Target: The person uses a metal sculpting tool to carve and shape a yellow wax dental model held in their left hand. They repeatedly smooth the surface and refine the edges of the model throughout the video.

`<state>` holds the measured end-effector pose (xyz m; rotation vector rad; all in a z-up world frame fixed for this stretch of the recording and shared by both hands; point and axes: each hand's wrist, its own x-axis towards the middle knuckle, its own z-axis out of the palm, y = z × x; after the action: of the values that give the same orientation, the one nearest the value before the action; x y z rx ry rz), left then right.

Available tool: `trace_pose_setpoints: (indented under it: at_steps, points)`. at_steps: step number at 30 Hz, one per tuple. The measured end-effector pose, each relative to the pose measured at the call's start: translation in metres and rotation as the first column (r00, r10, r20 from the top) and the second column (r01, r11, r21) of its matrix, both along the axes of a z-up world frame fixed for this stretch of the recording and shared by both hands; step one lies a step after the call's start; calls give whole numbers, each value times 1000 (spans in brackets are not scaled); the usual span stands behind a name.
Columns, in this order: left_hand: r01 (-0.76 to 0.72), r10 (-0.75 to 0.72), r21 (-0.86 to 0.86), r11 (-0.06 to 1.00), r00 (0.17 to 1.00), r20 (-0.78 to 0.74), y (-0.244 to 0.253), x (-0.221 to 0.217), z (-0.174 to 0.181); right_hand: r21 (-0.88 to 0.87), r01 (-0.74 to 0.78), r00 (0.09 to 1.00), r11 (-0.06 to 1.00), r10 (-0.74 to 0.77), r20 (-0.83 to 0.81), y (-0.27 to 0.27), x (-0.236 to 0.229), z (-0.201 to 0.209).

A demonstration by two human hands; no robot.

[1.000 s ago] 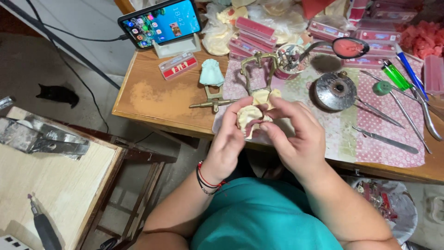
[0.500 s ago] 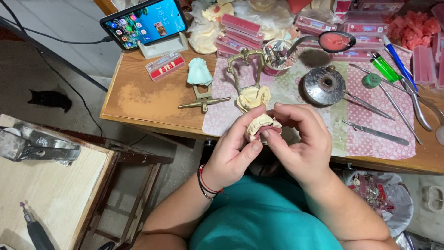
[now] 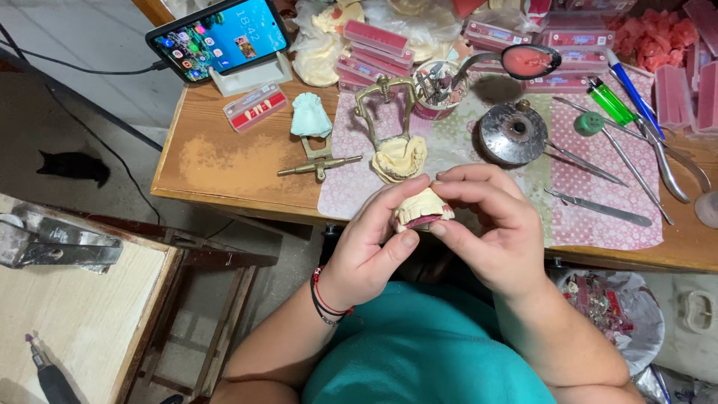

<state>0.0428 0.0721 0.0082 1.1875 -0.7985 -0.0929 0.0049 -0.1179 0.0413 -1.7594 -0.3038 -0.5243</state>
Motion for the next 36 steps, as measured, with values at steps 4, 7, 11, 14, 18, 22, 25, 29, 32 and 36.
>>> trace_pose_setpoints:
  at_steps: [4, 7, 11, 14, 18, 22, 25, 29, 32, 36]
  points:
    - [-43, 41, 39, 998, 998, 44, -1, -2, 5, -53, 13, 1000, 999, -12, 14, 0, -1, 0]
    - [-35, 32, 45, 998, 997, 65, -2, -3, 8, -27, 8, 999, 1000, -7, 40, 1, -1, -1]
    - [-10, 10, 22, 1000, 1000, 20, -5, -6, 8, -45, 44, 997, 998, -41, 66, 1, -2, -2]
    - [28, -30, -35, 999, 998, -58, -9, -7, 3, -82, 96, 990, 992, -87, 115, 0, -3, -6]
    - [69, -87, -123, 990, 985, -152, -17, -9, -5, -130, 190, 963, 973, -160, 216, 3, -3, -2]
    - [67, -90, -136, 988, 982, -168, -18, -12, 0, -147, 212, 959, 966, -177, 223, -1, -6, -6]
    - [60, -82, -131, 990, 982, -172, -17, -12, 1, -148, 223, 959, 964, -190, 209, -1, -8, -8]
    - [67, -84, -110, 992, 985, -150, -16, -11, 2, -166, 236, 957, 957, -200, 210, 0, -7, -7]
    - [68, -78, -80, 994, 989, -128, -13, -10, 8, -159, 239, 955, 958, -203, 217, 3, -7, -1]
    - [47, -45, 25, 999, 997, -66, -4, -6, 9, -132, 239, 956, 962, -209, 207, 2, -7, -4]
